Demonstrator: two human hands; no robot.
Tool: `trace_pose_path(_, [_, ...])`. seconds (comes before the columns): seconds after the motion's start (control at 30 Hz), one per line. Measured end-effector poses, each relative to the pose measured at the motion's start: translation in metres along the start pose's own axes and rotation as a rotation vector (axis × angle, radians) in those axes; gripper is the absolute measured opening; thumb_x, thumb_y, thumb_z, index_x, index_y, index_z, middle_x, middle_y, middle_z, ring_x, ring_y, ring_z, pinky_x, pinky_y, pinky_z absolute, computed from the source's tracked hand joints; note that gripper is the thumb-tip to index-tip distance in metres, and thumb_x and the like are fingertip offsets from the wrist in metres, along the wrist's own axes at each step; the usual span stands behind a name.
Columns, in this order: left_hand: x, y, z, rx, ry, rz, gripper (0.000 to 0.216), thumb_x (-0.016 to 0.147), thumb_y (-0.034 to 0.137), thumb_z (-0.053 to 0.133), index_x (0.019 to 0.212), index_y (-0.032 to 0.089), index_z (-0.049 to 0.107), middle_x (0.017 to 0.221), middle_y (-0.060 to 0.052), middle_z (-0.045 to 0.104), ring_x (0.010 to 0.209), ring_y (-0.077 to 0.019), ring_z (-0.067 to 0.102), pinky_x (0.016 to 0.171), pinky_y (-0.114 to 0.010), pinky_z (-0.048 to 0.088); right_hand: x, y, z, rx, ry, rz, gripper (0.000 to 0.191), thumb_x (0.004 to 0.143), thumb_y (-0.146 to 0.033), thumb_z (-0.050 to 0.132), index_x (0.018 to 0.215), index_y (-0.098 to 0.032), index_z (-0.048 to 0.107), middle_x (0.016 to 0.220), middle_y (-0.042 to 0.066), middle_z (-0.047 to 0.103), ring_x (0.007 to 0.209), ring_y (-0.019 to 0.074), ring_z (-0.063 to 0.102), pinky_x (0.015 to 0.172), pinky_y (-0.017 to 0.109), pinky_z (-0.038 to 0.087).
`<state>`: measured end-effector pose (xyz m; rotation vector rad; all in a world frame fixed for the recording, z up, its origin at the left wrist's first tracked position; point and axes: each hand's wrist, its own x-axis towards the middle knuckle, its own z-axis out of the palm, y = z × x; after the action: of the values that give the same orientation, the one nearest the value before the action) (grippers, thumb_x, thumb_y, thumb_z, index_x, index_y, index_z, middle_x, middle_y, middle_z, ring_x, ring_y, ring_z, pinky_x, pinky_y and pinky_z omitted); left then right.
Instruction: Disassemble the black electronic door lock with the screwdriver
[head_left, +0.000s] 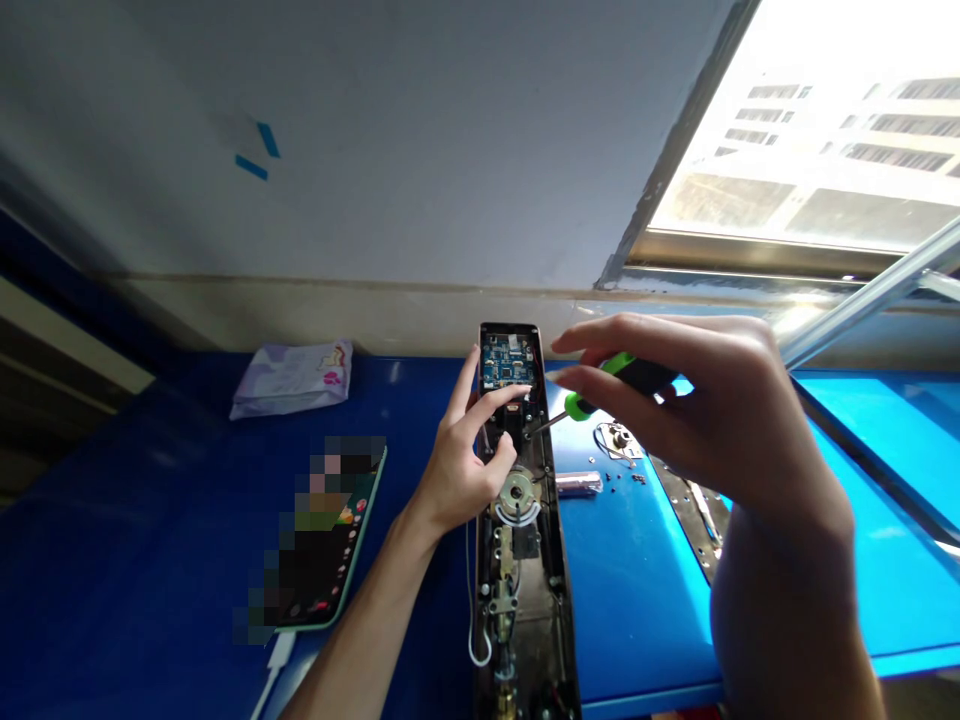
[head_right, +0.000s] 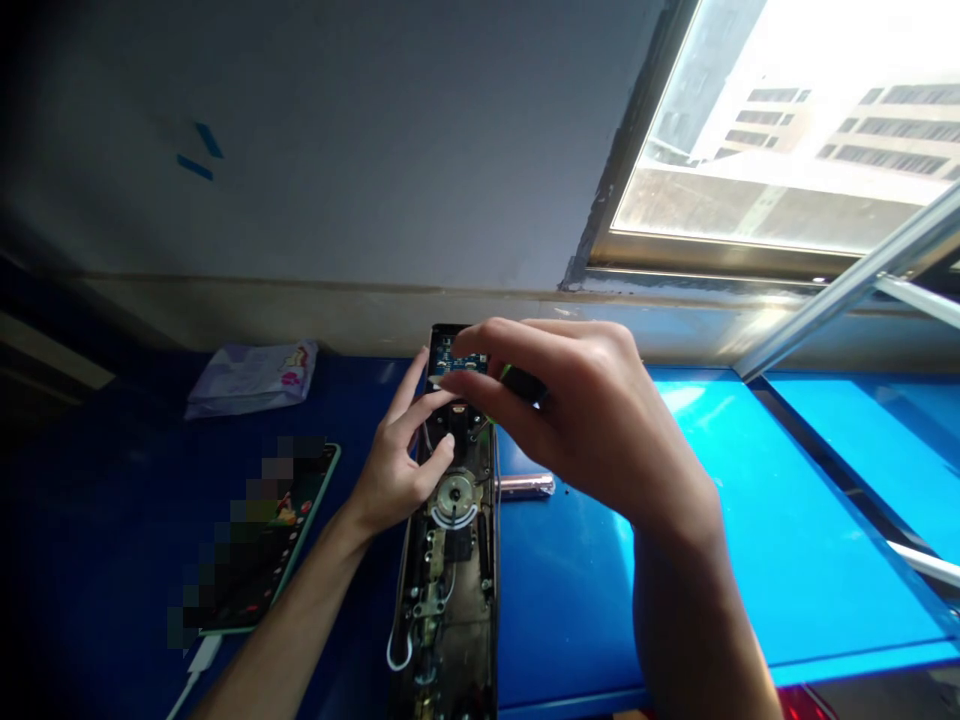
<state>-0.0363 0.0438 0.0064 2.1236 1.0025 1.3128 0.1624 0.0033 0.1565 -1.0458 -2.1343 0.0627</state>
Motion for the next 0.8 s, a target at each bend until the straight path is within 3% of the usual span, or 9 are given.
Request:
trace_pose_path(0.13, [0.001,0.002,-0.001,-0.008,-0.008,-0.003,0.050,0.091,0.009,0.057,0.137,0.025,0.065,0.179,-0.006,0.021,0.163,-0.0344,0.028,0.130,-0.059,0.032,0.000,-0.003,-0.003,0.045,-0.036,-0.022,0.040,0.091,-0.011,0.061,0.129,-0.023,0.069,0.110,0.006,0.078,0.086,0.0188,0.074,0.075,0.034,0.061])
trace_pose_path(0.2, [0.001,0.002,-0.001,-0.010,-0.012,0.000,0.050,0.091,0.009,0.057,0.137,0.025,0.065,0.179,-0.007,0.020,0.163,-0.0342,0.027,0.130,-0.059,0.032,0.000,-0.005,-0.004,0.041,-0.040,-0.032,0.041,0.088,-0.012,0.063,0.127,-0.022,0.069,0.111,0.007,0.078,0.090,0.0209,0.074,0.076,0.035,0.061])
trace_pose_path(0.37, [-0.001,-0.001,0.000,-0.003,0.000,0.011,0.051,0.091,0.009,0.058,0.139,0.026,0.064,0.180,-0.006,0.019,0.163,-0.0341,0.026,0.131,-0.059,0.029,-0.001,-0.002,-0.001,0.022,0.012,0.017,0.010,0.092,-0.029,0.077,0.097,-0.020,0.074,0.076,-0.002,0.073,0.059,0.0102,0.061,0.057,0.027,0.051])
trace_pose_path(0.5, [-0.001,-0.002,0.000,0.005,0.001,0.009,0.050,0.090,0.009,0.058,0.137,0.026,0.065,0.179,-0.006,0.021,0.163,-0.0347,0.029,0.130,-0.060,0.031,-0.001,0.000,-0.003,-0.008,-0.012,0.022,0.023,0.097,-0.034,0.074,0.080,-0.019,0.073,0.062,-0.004,0.063,0.053,0.0073,0.049,0.052,0.025,0.043])
trace_pose_path(0.6, [0.000,-0.001,0.000,0.010,-0.004,0.004,0.050,0.090,0.009,0.058,0.136,0.026,0.065,0.179,-0.006,0.021,0.162,-0.0346,0.029,0.130,-0.061,0.031,-0.001,0.000,-0.007,0.015,-0.039,0.032,0.015,0.101,-0.029,0.066,0.098,-0.020,0.077,0.081,0.001,0.076,0.062,0.0101,0.063,0.058,0.026,0.052])
trace_pose_path(0.7, [0.000,-0.001,-0.001,-0.003,-0.007,0.004,0.049,0.091,0.010,0.058,0.137,0.026,0.065,0.179,-0.007,0.021,0.162,-0.0351,0.029,0.130,-0.061,0.032,-0.002,0.000,-0.011,0.032,-0.071,-0.005,0.033,0.096,-0.019,0.061,0.128,-0.022,0.072,0.106,0.006,0.079,0.082,0.0173,0.074,0.070,0.032,0.060])
trace_pose_path(0.8, [0.000,-0.001,0.000,-0.015,-0.011,-0.002,0.049,0.091,0.010,0.058,0.137,0.025,0.065,0.179,-0.008,0.022,0.163,-0.0342,0.029,0.130,-0.059,0.031,-0.002,0.001,-0.010,0.007,-0.058,0.002,0.039,0.092,-0.019,0.067,0.131,-0.021,0.070,0.102,0.006,0.078,0.080,0.0184,0.074,0.072,0.034,0.061])
